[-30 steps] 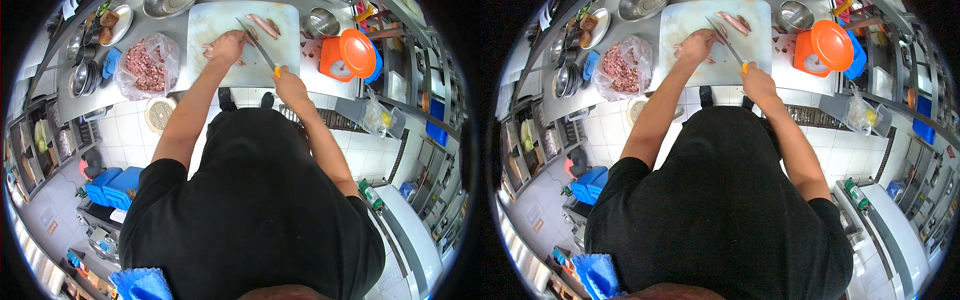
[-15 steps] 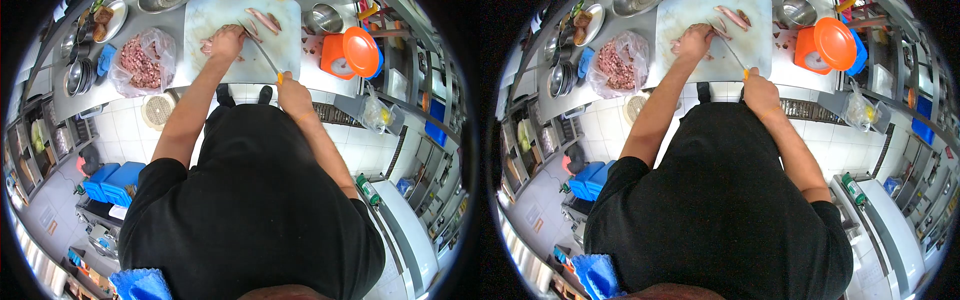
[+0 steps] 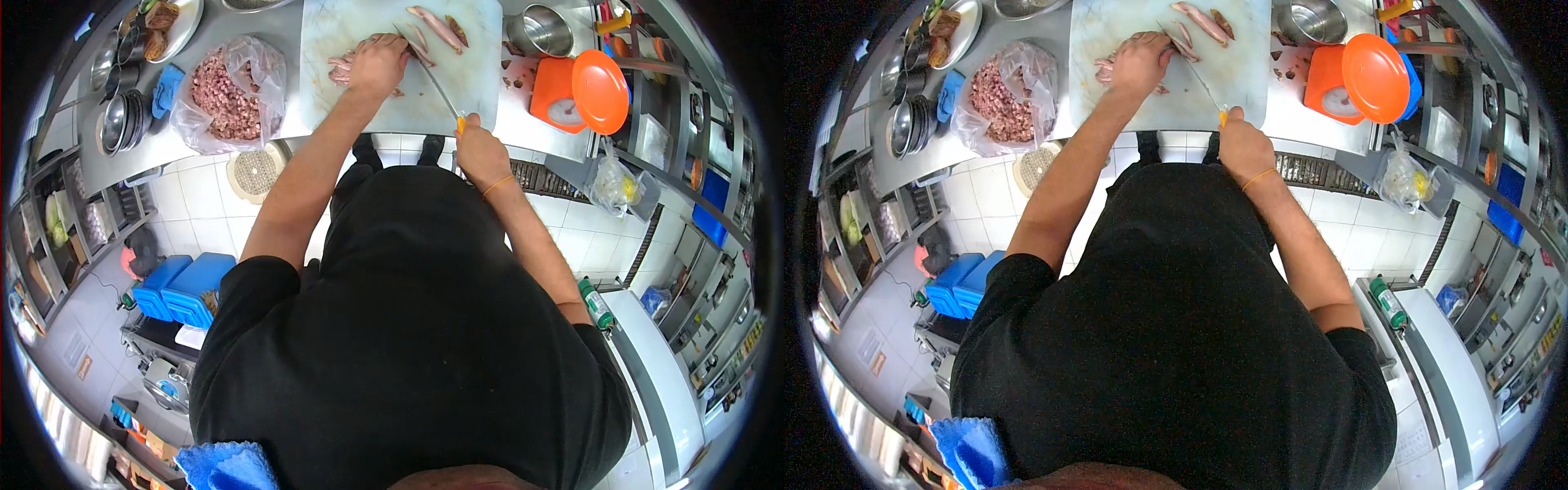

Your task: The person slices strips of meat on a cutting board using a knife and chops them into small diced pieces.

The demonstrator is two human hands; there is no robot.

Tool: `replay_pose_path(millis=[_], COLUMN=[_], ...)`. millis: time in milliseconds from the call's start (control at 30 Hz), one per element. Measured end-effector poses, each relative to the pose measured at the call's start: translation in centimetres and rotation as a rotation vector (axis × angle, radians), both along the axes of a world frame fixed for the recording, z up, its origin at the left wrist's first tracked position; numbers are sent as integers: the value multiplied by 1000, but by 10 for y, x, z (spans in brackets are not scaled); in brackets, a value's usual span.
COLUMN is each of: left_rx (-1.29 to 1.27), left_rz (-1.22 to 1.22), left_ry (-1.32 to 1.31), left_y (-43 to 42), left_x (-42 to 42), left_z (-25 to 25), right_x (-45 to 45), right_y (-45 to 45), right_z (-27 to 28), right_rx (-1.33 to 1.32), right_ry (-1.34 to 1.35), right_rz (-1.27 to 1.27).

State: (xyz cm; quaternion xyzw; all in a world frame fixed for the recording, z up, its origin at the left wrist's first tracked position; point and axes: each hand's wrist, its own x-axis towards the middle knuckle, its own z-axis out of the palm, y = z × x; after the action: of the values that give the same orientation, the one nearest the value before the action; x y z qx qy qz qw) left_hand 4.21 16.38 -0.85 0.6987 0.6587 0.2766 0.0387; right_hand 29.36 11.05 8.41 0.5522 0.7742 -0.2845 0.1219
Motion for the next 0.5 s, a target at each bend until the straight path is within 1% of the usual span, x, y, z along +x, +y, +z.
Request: replay_pose_path(millis=[100,200,267,400,500], left_rx=[-45,-72,-58,-67,-121], left_rz=[-2,-12,-4,24,28], left_ry=[43,44,47,35,-7], left_y=[0,-2,-1,-2,-6], left_x=[0,0,1,4,4], left_z=[2,7,7,4,8], right_x=[-1,-19,-21,-13,4], right_y=[5,14,16,15,3], right_z=[-33,-25,-30,-17,-5], right_rx=[34,3,5,17,59], right_ry=[36,82,90,108,114], right_rz=[-10,-54,-58,-39,-56])
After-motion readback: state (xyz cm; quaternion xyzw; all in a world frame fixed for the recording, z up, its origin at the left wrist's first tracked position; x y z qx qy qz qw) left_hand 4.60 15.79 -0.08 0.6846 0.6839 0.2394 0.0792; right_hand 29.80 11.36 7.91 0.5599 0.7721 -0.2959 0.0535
